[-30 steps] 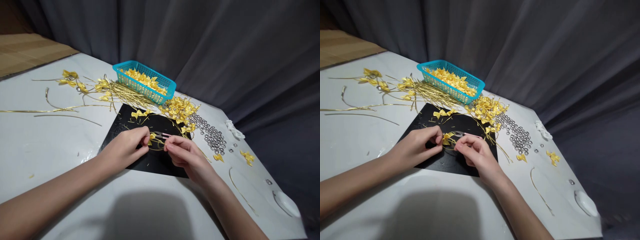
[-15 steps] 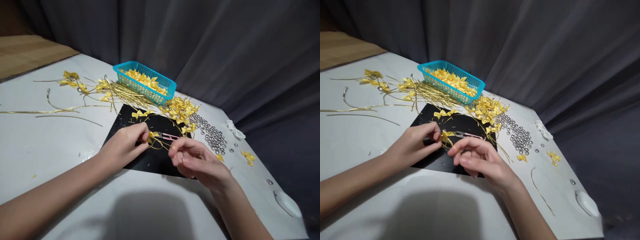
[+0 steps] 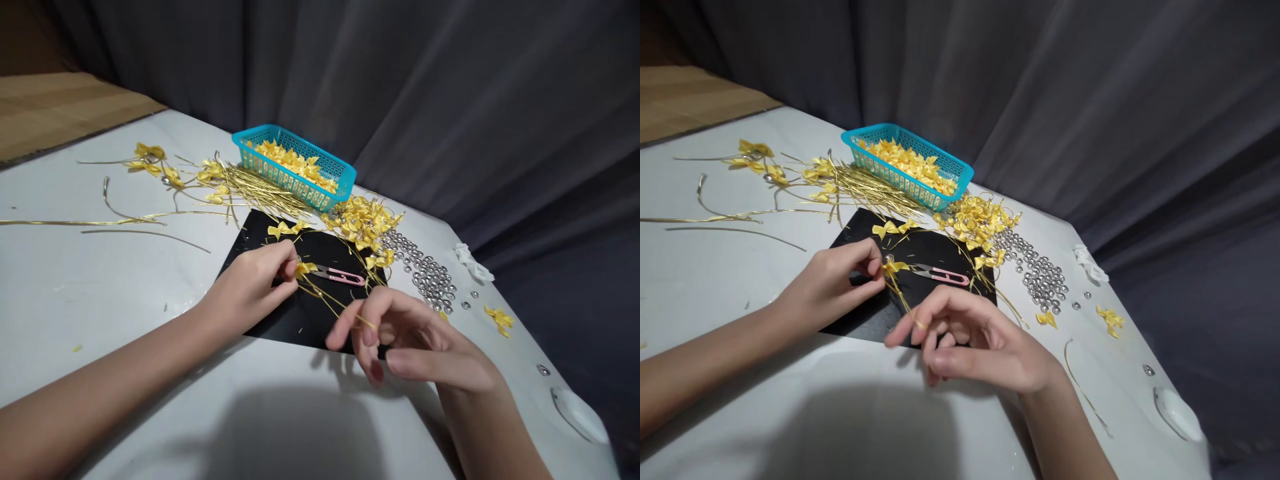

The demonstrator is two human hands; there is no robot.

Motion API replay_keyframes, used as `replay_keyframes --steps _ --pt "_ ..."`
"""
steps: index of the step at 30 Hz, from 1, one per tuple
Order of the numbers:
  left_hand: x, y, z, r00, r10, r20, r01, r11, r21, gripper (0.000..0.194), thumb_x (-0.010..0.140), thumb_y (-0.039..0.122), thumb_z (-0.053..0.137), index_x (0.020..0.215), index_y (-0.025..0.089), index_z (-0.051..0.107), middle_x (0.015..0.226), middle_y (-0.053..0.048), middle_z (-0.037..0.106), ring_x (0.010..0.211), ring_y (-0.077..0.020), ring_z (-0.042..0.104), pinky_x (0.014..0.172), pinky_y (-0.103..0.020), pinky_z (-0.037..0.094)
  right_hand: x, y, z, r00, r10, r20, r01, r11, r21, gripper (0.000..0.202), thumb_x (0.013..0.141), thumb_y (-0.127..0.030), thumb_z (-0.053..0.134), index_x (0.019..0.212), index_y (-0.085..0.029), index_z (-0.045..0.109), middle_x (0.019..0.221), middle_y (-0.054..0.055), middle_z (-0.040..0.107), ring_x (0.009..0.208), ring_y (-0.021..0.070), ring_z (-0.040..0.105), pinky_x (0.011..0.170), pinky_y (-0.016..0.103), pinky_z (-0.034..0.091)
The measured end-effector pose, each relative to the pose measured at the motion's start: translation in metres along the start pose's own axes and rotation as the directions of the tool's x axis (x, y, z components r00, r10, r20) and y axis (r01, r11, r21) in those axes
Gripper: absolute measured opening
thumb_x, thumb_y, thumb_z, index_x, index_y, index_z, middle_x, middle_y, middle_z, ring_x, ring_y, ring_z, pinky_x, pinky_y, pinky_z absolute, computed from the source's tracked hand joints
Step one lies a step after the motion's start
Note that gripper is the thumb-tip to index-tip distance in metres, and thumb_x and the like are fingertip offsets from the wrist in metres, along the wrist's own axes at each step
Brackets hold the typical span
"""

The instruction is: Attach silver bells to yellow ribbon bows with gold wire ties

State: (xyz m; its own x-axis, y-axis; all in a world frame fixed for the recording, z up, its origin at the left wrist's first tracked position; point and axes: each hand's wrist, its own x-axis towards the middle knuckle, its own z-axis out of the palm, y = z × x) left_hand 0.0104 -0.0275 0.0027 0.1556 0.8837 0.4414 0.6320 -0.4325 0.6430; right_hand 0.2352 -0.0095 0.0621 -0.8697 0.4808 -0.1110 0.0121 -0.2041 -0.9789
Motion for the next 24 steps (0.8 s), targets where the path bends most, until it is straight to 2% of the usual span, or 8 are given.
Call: replay_keyframes --steps 2,5,8,10,14,18,20,24 --pt "0.001 -0.001 0.000 1.000 -0.017 -0.001 0.017 1.000 0.001 0.021 0.075 0.006 0.053 0.069 0.020 0.038 0.062 0.007 0.046 0.055 -0.0075 0.044 0.053 -0.018 0.032 0.002 0.001 -0.001 0.998 0.022 -0.051 -0.020 0.999 0.034 0.008 0.086 -0.018 0.058 0.093 -0.019 0.062 0.081 0.005 0.068 0.053 0.0057 0.054 0.050 0.017 0.042" --pt "0.002 -0.001 0.000 0.999 -0.030 -0.019 0.030 1.000 -0.010 0.023 0.073 0.005 0.052 0.068 0.020 0.036 0.061 0.007 0.045 0.054 -0.0073 0.043 0.052 -0.017 0.032 0.005 0.001 -0.005 0.982 -0.052 -0.182 0.075 0.990 0.123 0.007 0.084 -0.022 0.060 0.087 -0.018 0.064 0.052 -0.004 0.052 0.036 0.0029 0.036 0.038 0.015 0.032" --pt "0.002 0.000 0.000 0.998 -0.039 -0.047 0.038 0.999 -0.027 0.024 0.073 0.004 0.052 0.067 0.021 0.035 0.060 0.008 0.043 0.053 -0.0067 0.041 0.052 -0.017 0.032 0.006 -0.001 -0.009 0.960 -0.100 -0.260 0.157 0.965 0.208 0.008 0.078 -0.026 0.066 0.082 -0.018 0.065 0.050 -0.007 0.043 0.035 0.0021 0.026 0.036 0.015 0.032" --pt "0.002 0.000 0.000 0.998 -0.043 -0.047 0.042 0.999 -0.031 0.024 0.073 0.005 0.052 0.067 0.021 0.034 0.060 0.008 0.043 0.053 -0.0067 0.041 0.052 -0.017 0.032 0.006 -0.001 -0.011 0.964 -0.117 -0.237 0.167 0.966 0.199 0.010 0.076 -0.028 0.068 0.079 -0.019 0.063 0.065 -0.002 0.055 0.044 0.0044 0.040 0.040 0.016 0.039" --pt "0.003 -0.001 0.001 0.998 -0.063 -0.024 0.063 0.998 -0.028 0.024 0.072 0.006 0.052 0.066 0.021 0.035 0.059 0.008 0.044 0.052 -0.0072 0.042 0.051 -0.018 0.031 0.004 0.000 -0.011 0.960 -0.162 -0.228 0.140 0.984 -0.110 0.009 0.081 -0.030 0.065 0.079 -0.022 0.061 0.096 0.004 0.066 0.090 0.0143 0.060 0.075 0.025 0.052" --pt "0.003 -0.003 0.003 0.997 -0.080 -0.006 0.080 0.996 -0.030 0.024 0.072 0.006 0.052 0.066 0.021 0.034 0.059 0.008 0.044 0.053 -0.0076 0.043 0.051 -0.018 0.031 0.003 0.004 -0.009 0.802 -0.401 -0.443 0.171 0.864 -0.473 0.009 0.086 -0.019 0.060 0.085 -0.025 0.067 0.074 0.000 0.066 0.103 0.0115 0.060 0.091 0.022 0.046" --pt "0.002 -0.003 0.005 0.997 -0.074 -0.002 0.073 0.997 -0.022 0.023 0.072 0.006 0.051 0.067 0.021 0.035 0.059 0.008 0.043 0.052 -0.0076 0.041 0.050 -0.018 0.030 0.005 0.005 -0.006 0.776 -0.416 -0.474 0.210 0.879 -0.428 0.007 0.085 -0.021 0.062 0.085 -0.025 0.068 0.068 -0.002 0.064 0.085 0.0097 0.064 0.086 0.021 0.049" --pt "0.000 -0.004 0.007 0.998 -0.053 0.017 0.053 0.998 -0.019 0.024 0.072 0.006 0.051 0.067 0.021 0.034 0.059 0.008 0.042 0.051 -0.0075 0.039 0.050 -0.019 0.029 0.013 0.004 -0.001 0.789 -0.242 -0.565 0.258 0.965 -0.053 0.005 0.078 -0.025 0.070 0.080 -0.021 0.067 0.057 -0.006 0.053 0.057 0.0046 0.057 0.073 0.017 0.053"
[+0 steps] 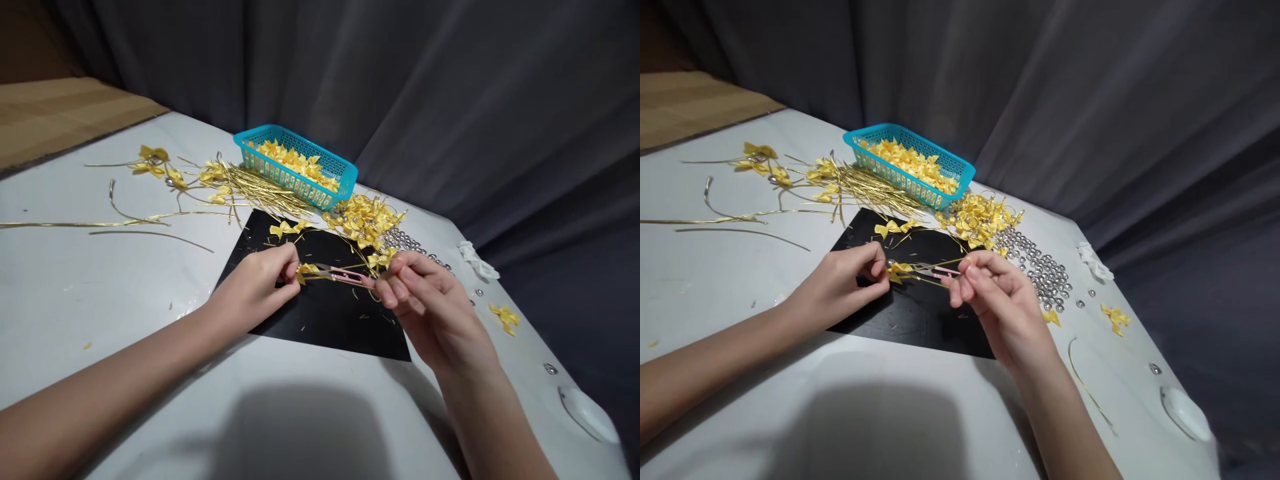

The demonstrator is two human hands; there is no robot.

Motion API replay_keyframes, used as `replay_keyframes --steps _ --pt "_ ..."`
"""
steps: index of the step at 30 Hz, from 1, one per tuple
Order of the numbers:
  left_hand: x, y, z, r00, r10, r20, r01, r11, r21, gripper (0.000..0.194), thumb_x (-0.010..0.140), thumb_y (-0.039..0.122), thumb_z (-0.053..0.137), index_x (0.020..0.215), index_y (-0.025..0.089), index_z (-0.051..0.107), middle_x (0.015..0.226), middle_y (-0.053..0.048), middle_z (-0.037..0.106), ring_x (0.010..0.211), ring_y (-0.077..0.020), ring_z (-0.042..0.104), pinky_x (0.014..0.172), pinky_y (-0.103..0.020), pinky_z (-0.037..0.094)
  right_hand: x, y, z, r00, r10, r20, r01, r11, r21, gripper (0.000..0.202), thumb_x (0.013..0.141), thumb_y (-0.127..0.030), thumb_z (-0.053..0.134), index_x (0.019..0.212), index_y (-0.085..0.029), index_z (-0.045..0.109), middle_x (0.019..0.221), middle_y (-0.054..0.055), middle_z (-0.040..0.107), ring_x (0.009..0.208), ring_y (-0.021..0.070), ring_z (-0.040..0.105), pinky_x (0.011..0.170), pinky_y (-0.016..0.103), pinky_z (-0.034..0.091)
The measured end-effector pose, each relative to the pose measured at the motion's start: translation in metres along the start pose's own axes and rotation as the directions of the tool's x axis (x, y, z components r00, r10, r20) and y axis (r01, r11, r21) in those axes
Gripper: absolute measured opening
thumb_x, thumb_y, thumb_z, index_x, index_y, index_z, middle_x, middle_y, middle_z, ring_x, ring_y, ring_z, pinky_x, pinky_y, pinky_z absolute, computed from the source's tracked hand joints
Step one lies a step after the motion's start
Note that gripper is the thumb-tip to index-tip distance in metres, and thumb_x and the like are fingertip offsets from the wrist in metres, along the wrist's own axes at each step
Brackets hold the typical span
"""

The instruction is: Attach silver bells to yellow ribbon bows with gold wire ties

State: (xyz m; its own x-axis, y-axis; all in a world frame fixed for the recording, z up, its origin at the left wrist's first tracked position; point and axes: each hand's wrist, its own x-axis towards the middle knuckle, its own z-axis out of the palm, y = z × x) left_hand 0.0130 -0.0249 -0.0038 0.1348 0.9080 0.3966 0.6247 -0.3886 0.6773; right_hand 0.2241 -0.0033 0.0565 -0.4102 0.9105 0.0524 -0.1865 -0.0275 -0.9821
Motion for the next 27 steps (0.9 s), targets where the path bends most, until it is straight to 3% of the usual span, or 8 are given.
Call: replay_keyframes --steps 4,7,9,11,13,17,22,27 --pt "-0.001 0.001 0.000 0.999 0.002 0.054 -0.002 1.000 -0.008 0.023 0.072 0.006 0.050 0.068 0.022 0.034 0.061 0.007 0.045 0.052 -0.0081 0.040 0.051 -0.020 0.030 0.007 0.002 0.000 0.973 0.189 -0.133 -0.154 0.960 0.235 0.016 0.068 -0.021 0.074 0.080 -0.017 0.063 0.058 -0.007 0.045 0.053 0.0030 0.048 0.074 0.016 0.054" --pt "-0.001 0.005 0.001 0.991 -0.039 0.125 0.049 0.995 -0.085 0.020 0.072 0.009 0.050 0.070 0.022 0.035 0.063 0.007 0.048 0.053 -0.0081 0.043 0.051 -0.020 0.033 0.010 0.006 -0.007 0.945 0.204 -0.258 -0.186 0.978 0.093 0.023 0.070 -0.020 0.072 0.090 -0.017 0.060 0.062 -0.005 0.048 0.054 0.0050 0.048 0.065 0.017 0.053" --pt "-0.002 0.007 0.002 0.987 -0.058 0.150 0.082 0.985 -0.155 0.019 0.071 0.009 0.050 0.071 0.022 0.036 0.064 0.007 0.050 0.053 -0.0078 0.046 0.052 -0.020 0.035 0.011 0.007 -0.010 0.946 0.077 -0.315 -0.115 0.988 -0.105 0.032 0.074 -0.021 0.071 0.101 -0.022 0.054 0.067 -0.005 0.051 0.054 0.0063 0.047 0.057 0.018 0.051" --pt "-0.003 0.010 0.002 0.985 -0.072 0.154 0.102 0.975 -0.197 0.019 0.070 0.009 0.050 0.071 0.022 0.036 0.064 0.007 0.049 0.053 -0.0076 0.047 0.051 -0.019 0.037 0.009 0.009 -0.011 0.967 -0.088 -0.238 0.011 0.951 -0.308 0.029 0.078 -0.023 0.067 0.103 -0.027 0.051 0.071 -0.004 0.052 0.054 0.0078 0.046 0.053 0.020 0.047" --pt "-0.003 0.011 0.002 0.984 -0.079 0.157 0.113 0.970 -0.216 0.019 0.070 0.009 0.051 0.071 0.022 0.037 0.062 0.007 0.048 0.052 -0.0075 0.047 0.051 -0.019 0.037 0.006 0.009 -0.008 0.987 -0.162 0.005 0.141 0.838 -0.527 0.012 0.084 -0.023 0.060 0.096 -0.026 0.057 0.075 -0.002 0.055 0.059 0.0097 0.049 0.052 0.022 0.043" --pt "-0.002 0.013 0.002 0.979 -0.075 0.190 0.121 0.961 -0.247 0.017 0.070 0.010 0.051 0.071 0.022 0.039 0.061 0.007 0.048 0.053 -0.0078 0.048 0.050 -0.019 0.038 0.001 0.013 -0.003 0.907 -0.082 0.413 0.397 0.498 -0.771 0.017 0.088 -0.017 0.052 0.090 -0.017 0.069 0.074 0.004 0.059 0.070 0.0132 0.053 0.061 0.026 0.041" --pt "-0.003 0.014 0.002 0.973 -0.076 0.216 0.132 0.957 -0.257 0.016 0.070 0.011 0.052 0.071 0.021 0.040 0.060 0.007 0.048 0.052 -0.0079 0.048 0.049 -0.019 0.038 0.003 0.021 -0.006 0.904 -0.075 0.422 0.422 0.317 -0.849 0.023 0.088 -0.018 0.051 0.101 -0.016 0.070 0.078 0.007 0.059 0.074 0.0154 0.055 0.063 0.027 0.041" --pt "-0.003 0.013 0.003 0.974 -0.077 0.213 0.129 0.962 -0.240 0.016 0.071 0.011 0.051 0.071 0.021 0.040 0.062 0.007 0.049 0.053 -0.0081 0.049 0.050 -0.019 0.039 0.006 0.024 -0.009 0.930 -0.094 0.354 0.365 0.311 -0.877 0.019 0.088 -0.022 0.052 0.094 -0.015 0.069 0.075 0.005 0.061 0.062 0.0121 0.053 0.056 0.024 0.039"
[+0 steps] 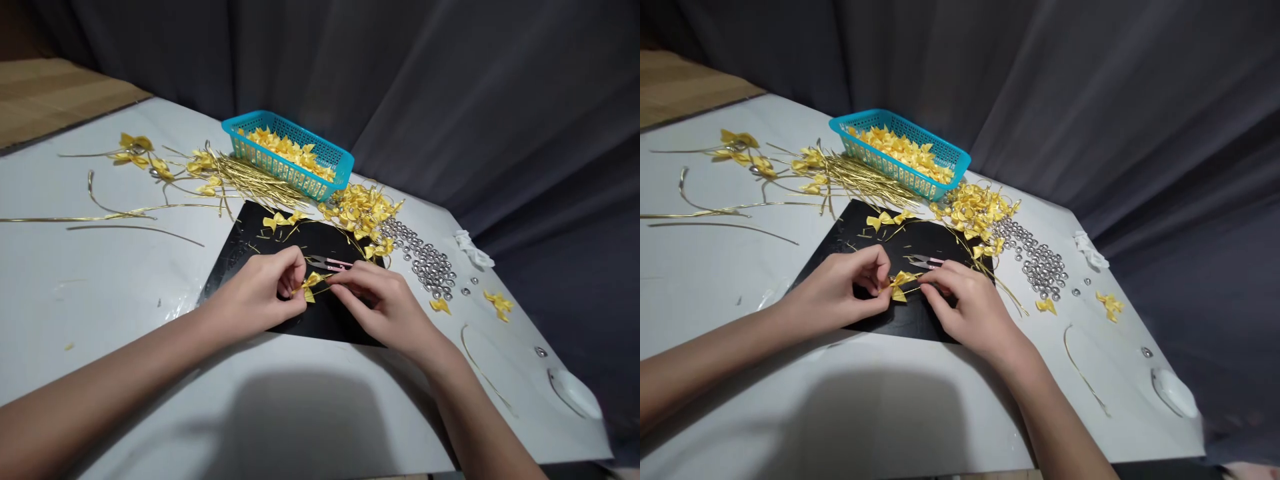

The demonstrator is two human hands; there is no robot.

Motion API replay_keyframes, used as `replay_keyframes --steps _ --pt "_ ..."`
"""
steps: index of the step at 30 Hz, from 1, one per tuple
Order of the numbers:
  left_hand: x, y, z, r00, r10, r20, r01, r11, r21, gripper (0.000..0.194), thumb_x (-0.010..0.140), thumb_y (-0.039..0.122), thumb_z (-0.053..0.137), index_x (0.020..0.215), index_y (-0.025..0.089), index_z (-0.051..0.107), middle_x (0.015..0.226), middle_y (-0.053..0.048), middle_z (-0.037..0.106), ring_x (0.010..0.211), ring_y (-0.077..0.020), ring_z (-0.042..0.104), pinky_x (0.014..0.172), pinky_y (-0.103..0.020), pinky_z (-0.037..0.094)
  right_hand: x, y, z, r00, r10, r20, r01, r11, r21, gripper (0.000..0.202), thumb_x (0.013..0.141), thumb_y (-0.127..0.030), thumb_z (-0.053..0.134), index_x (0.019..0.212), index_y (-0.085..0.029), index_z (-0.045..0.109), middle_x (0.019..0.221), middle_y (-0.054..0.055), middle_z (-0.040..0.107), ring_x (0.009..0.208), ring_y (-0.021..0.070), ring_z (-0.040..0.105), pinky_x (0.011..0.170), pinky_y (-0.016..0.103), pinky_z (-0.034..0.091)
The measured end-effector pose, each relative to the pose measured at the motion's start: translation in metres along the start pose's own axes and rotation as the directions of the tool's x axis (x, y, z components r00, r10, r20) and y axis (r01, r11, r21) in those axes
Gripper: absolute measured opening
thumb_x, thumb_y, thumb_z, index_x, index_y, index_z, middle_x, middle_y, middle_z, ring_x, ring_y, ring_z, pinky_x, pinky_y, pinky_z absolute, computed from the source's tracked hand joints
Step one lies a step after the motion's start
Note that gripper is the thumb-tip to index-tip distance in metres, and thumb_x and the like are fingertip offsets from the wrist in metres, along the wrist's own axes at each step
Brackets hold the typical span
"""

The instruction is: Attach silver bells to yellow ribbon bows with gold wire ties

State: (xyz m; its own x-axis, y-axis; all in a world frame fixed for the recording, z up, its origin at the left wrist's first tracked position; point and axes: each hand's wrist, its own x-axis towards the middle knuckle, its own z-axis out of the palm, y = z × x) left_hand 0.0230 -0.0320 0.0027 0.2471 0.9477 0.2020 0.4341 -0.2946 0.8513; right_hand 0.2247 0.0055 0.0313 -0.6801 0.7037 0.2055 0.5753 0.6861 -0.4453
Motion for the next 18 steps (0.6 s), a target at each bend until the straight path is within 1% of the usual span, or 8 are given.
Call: replay_keyframes --steps 2,4,7,9,11,13,15,18 --pt "0.001 0.000 0.000 1.000 0.001 0.000 -0.001 1.000 0.009 0.015 0.071 0.011 0.051 0.071 0.021 0.040 0.063 0.006 0.050 0.053 -0.0080 0.050 0.050 -0.019 0.039 0.000 -0.001 0.000 0.999 0.036 -0.031 -0.035 0.999 0.018 0.019 0.088 -0.022 0.052 0.093 -0.015 0.069 0.074 0.005 0.062 0.058 0.0109 0.051 0.054 0.024 0.038" --pt "0.001 0.000 0.000 1.000 0.002 -0.001 -0.002 1.000 0.020 0.014 0.072 0.012 0.051 0.072 0.021 0.040 0.063 0.006 0.050 0.053 -0.0078 0.050 0.050 -0.019 0.038 0.000 -0.002 0.000 0.997 0.062 -0.045 -0.061 0.998 0.013 0.020 0.087 -0.023 0.054 0.097 -0.016 0.070 0.076 0.006 0.065 0.056 0.0110 0.051 0.053 0.024 0.038" --pt "0.001 0.000 -0.001 1.000 0.004 -0.006 -0.004 0.999 0.035 0.014 0.072 0.011 0.051 0.072 0.021 0.040 0.062 0.007 0.050 0.052 -0.0073 0.049 0.049 -0.018 0.038 0.000 -0.004 0.002 0.997 0.073 -0.023 -0.073 0.997 0.001 0.023 0.087 -0.027 0.055 0.099 -0.016 0.071 0.081 0.007 0.069 0.055 0.0114 0.052 0.053 0.025 0.038" --pt "0.001 0.000 -0.001 1.000 0.008 -0.007 -0.008 0.999 0.038 0.015 0.071 0.011 0.051 0.071 0.021 0.040 0.062 0.007 0.050 0.052 -0.0073 0.049 0.049 -0.018 0.037 0.000 -0.005 0.005 0.995 0.097 -0.024 -0.096 0.995 0.012 0.024 0.089 -0.028 0.052 0.094 -0.017 0.073 0.074 0.005 0.069 0.053 0.0107 0.049 0.052 0.024 0.037" --pt "0.000 0.000 0.000 1.000 0.012 -0.002 -0.012 0.999 0.041 0.015 0.071 0.011 0.051 0.071 0.021 0.040 0.062 0.007 0.050 0.052 -0.0073 0.050 0.049 -0.018 0.037 0.000 -0.005 0.010 0.990 0.134 -0.047 -0.133 0.991 0.028 0.028 0.090 -0.028 0.050 0.084 -0.017 0.074 0.061 0.002 0.064 0.049 0.0095 0.044 0.050 0.023 0.034" --pt "0.000 -0.001 0.000 1.000 0.011 0.003 -0.011 0.999 0.046 0.015 0.071 0.011 0.051 0.071 0.021 0.040 0.062 0.007 0.050 0.052 -0.0074 0.049 0.049 -0.018 0.037 0.000 -0.005 0.016 0.982 0.170 -0.075 -0.167 0.985 0.053 0.026 0.088 -0.028 0.053 0.079 -0.017 0.075 0.053 0.000 0.058 0.046 0.0086 0.038 0.047 0.022 0.031" --pt "0.000 -0.001 0.001 1.000 0.003 0.011 -0.003 0.999 0.049 0.014 0.071 0.011 0.051 0.072 0.021 0.041 0.062 0.007 0.051 0.052 -0.0076 0.050 0.049 -0.018 0.037 0.001 -0.005 0.021 0.974 0.208 -0.087 -0.200 0.976 0.089 0.021 0.085 -0.027 0.057 0.081 -0.017 0.076 0.049 -0.002 0.053 0.045 0.0080 0.035 0.046 0.022 0.029" --pt "0.000 -0.001 0.001 1.000 -0.005 0.022 0.004 0.999 0.047 0.013 0.071 0.011 0.050 0.072 0.021 0.041 0.063 0.006 0.052 0.053 -0.0079 0.050 0.050 -0.018 0.038 0.001 -0.007 0.025 0.963 0.259 -0.078 -0.247 0.959 0.137 0.017 0.081 -0.025 0.061 0.085 -0.016 0.075 0.047 -0.003 0.049 0.044 0.0072 0.033 0.046 0.021 0.028"
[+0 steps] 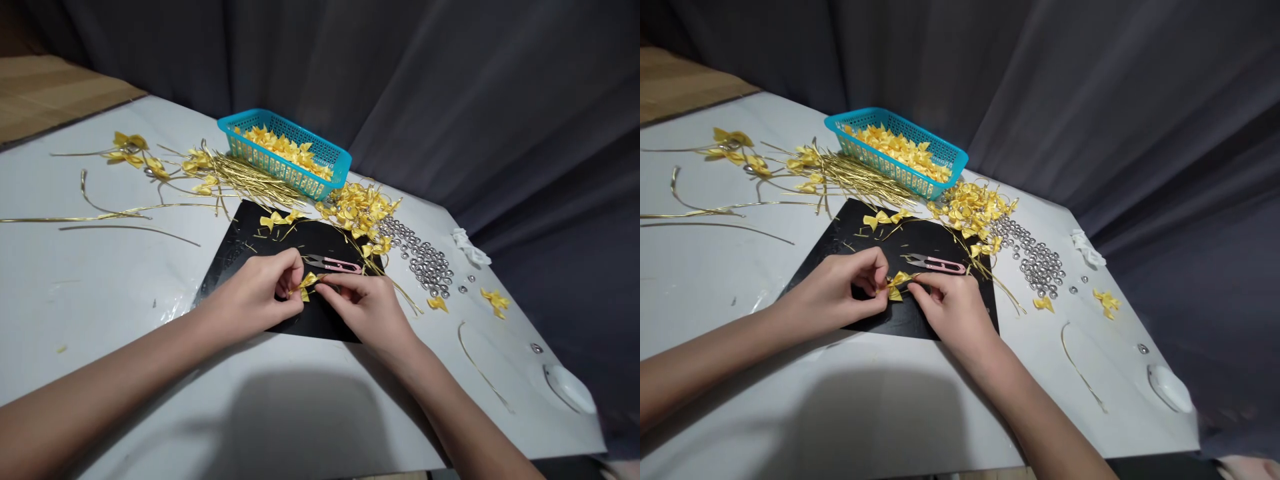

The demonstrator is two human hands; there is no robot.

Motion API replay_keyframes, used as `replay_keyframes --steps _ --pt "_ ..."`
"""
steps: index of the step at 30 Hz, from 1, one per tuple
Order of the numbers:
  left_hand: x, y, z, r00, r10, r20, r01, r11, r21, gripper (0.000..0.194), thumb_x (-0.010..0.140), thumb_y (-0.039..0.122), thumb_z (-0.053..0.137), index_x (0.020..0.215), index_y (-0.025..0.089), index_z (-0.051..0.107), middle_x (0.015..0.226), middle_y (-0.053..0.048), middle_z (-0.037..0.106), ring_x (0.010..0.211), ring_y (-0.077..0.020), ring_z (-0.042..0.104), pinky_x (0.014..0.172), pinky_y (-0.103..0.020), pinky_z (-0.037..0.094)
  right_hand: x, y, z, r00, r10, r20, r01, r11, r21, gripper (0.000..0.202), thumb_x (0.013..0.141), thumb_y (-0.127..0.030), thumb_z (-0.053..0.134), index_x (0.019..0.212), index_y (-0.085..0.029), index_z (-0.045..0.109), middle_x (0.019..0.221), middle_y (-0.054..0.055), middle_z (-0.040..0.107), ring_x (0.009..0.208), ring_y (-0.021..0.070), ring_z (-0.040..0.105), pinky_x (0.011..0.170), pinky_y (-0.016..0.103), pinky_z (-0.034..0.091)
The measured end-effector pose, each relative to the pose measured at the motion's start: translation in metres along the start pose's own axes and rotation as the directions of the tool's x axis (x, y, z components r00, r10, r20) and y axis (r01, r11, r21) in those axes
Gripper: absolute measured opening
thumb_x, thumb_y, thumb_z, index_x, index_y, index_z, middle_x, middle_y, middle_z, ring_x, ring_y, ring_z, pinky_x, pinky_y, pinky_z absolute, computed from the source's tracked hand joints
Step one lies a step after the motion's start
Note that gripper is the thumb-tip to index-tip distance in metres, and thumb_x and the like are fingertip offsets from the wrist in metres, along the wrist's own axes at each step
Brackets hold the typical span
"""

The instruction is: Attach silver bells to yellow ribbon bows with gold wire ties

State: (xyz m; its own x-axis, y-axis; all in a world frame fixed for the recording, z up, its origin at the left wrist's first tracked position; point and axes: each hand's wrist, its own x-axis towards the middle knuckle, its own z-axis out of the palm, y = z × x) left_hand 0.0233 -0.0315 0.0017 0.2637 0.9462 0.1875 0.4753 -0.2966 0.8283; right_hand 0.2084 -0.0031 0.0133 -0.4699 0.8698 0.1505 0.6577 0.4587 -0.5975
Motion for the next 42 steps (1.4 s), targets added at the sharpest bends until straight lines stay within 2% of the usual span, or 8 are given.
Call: replay_keyframes --steps 6,13,20,24,27,29,35,42 --pt "0.003 -0.002 -0.002 0.999 -0.013 -0.029 0.014 1.000 0.012 0.014 0.071 0.012 0.051 0.071 0.021 0.040 0.062 0.006 0.053 0.052 -0.0084 0.052 0.050 -0.019 0.038 0.001 -0.008 -0.012 0.993 0.074 0.089 -0.087 0.985 0.151 0.015 0.082 -0.026 0.056 0.072 -0.015 0.060 0.048 -0.007 0.033 0.043 0.0060 0.028 0.044 0.020 0.025" --pt "0.003 -0.005 -0.001 0.999 -0.004 -0.044 0.005 1.000 0.022 0.015 0.070 0.011 0.050 0.070 0.022 0.039 0.061 0.007 0.051 0.051 -0.0084 0.050 0.049 -0.019 0.038 0.002 -0.011 -0.027 0.989 -0.063 0.131 0.029 0.968 0.250 0.017 0.084 -0.024 0.052 0.069 -0.017 0.053 0.080 0.004 0.052 0.073 0.0132 0.050 0.063 0.024 0.038" --pt "0.002 -0.007 -0.002 0.999 0.007 -0.054 -0.004 0.998 0.064 0.016 0.071 0.011 0.050 0.070 0.022 0.039 0.060 0.007 0.049 0.051 -0.0086 0.048 0.049 -0.020 0.037 0.003 -0.005 -0.036 0.955 0.074 0.287 -0.234 0.784 0.575 0.017 0.082 -0.027 0.055 0.068 -0.018 0.055 0.104 0.005 0.057 0.107 0.0187 0.049 0.092 0.031 0.034" --pt "0.001 -0.008 -0.002 0.998 0.005 -0.068 0.001 0.997 0.081 0.016 0.070 0.010 0.050 0.071 0.022 0.039 0.062 0.006 0.051 0.052 -0.0087 0.049 0.050 -0.020 0.037 0.002 -0.007 -0.044 0.950 0.120 0.288 -0.294 0.654 0.697 0.013 0.078 -0.027 0.059 0.069 -0.017 0.060 0.088 0.004 0.060 0.080 0.0138 0.054 0.071 0.026 0.041" --pt "0.001 -0.010 -0.002 0.997 0.003 -0.080 0.005 0.996 0.092 0.015 0.071 0.011 0.050 0.071 0.022 0.039 0.063 0.006 0.052 0.054 -0.0093 0.050 0.052 -0.020 0.038 0.002 -0.009 -0.051 0.920 0.101 0.378 -0.382 0.450 0.808 0.008 0.077 -0.025 0.059 0.074 -0.018 0.060 0.066 -0.001 0.054 0.046 0.0062 0.037 0.045 0.021 0.030" --pt "0.001 -0.011 -0.001 0.997 -0.002 -0.083 0.009 0.996 0.091 0.015 0.071 0.012 0.050 0.070 0.022 0.038 0.063 0.006 0.052 0.054 -0.0093 0.050 0.051 -0.021 0.038 0.001 -0.008 -0.056 0.909 0.081 0.410 -0.408 0.380 0.830 0.008 0.078 -0.025 0.061 0.077 -0.018 0.060 0.057 -0.003 0.049 0.041 0.0040 0.029 0.039 0.019 0.023" --pt "0.001 -0.011 -0.001 0.995 0.012 -0.099 -0.003 0.996 0.094 0.016 0.071 0.012 0.050 0.070 0.022 0.038 0.062 0.007 0.051 0.053 -0.0088 0.049 0.051 -0.020 0.037 -0.002 -0.003 -0.064 0.939 0.023 0.343 -0.305 0.513 0.802 0.012 0.077 -0.026 0.067 0.076 -0.015 0.062 0.072 0.001 0.057 0.049 0.0040 0.041 0.043 0.016 0.033" --pt "0.000 -0.008 -0.001 0.994 0.038 -0.102 -0.028 0.995 0.098 0.018 0.071 0.011 0.050 0.070 0.022 0.037 0.062 0.007 0.051 0.053 -0.0083 0.049 0.051 -0.020 0.036 -0.001 -0.006 -0.058 0.941 -0.012 0.339 -0.307 0.394 0.866 0.006 0.082 -0.024 0.064 0.080 -0.018 0.065 0.052 -0.007 0.035 0.043 0.0026 0.024 0.039 0.012 0.031"
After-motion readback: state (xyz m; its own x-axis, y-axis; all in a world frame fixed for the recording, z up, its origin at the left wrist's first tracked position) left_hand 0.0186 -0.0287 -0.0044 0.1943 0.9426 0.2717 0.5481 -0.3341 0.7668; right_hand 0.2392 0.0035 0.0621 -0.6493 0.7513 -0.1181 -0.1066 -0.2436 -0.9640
